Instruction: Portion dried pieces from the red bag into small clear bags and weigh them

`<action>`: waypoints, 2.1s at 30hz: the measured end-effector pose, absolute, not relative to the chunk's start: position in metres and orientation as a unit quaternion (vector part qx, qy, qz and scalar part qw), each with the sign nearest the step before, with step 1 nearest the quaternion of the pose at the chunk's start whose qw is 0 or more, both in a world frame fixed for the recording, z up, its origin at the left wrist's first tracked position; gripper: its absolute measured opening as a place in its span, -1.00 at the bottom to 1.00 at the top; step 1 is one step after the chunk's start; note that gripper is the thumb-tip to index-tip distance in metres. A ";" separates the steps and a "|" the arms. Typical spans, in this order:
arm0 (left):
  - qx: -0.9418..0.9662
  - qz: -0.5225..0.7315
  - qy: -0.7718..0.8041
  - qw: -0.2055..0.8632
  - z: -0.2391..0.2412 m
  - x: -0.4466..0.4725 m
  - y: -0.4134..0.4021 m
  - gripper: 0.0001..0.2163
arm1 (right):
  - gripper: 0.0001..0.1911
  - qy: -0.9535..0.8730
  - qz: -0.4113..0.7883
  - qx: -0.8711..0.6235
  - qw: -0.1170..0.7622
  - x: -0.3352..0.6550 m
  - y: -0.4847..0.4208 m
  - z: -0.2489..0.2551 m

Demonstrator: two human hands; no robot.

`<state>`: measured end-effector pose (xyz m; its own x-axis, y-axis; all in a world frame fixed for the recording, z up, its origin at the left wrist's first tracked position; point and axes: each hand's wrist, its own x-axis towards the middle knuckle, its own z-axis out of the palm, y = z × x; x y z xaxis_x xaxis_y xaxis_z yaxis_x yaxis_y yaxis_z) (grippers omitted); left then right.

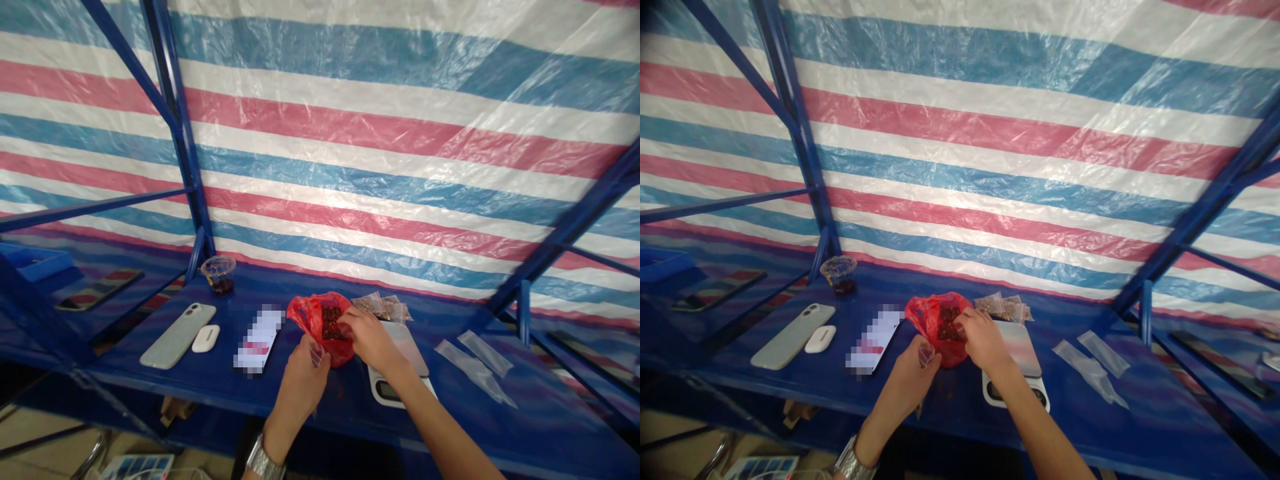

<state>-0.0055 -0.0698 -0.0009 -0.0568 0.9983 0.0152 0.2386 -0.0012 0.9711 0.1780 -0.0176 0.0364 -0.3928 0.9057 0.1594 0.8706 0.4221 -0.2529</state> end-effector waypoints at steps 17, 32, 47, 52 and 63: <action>0.476 0.554 0.539 0.419 -0.014 0.008 -0.037 -0.79 | -0.59 -0.832 0.140 -0.495 0.210 0.163 -0.040 0.028; 0.530 0.512 0.611 0.290 -0.011 -0.005 -0.062 -0.80 | -0.51 -0.814 0.042 -0.573 0.080 0.168 -0.038 0.033; 0.531 0.472 0.594 0.377 -0.006 0.013 -0.051 -0.76 | -0.51 -0.837 0.178 -0.482 0.186 0.172 -0.028 0.026; 0.514 0.546 0.544 0.376 -0.019 0.010 -0.044 -0.74 | -0.41 -0.823 0.210 -0.470 0.238 0.172 -0.027 0.016; 0.566 0.526 0.530 0.350 -0.020 -0.001 -0.045 -0.97 | -0.51 -0.734 0.314 -0.501 0.335 0.174 -0.023 0.009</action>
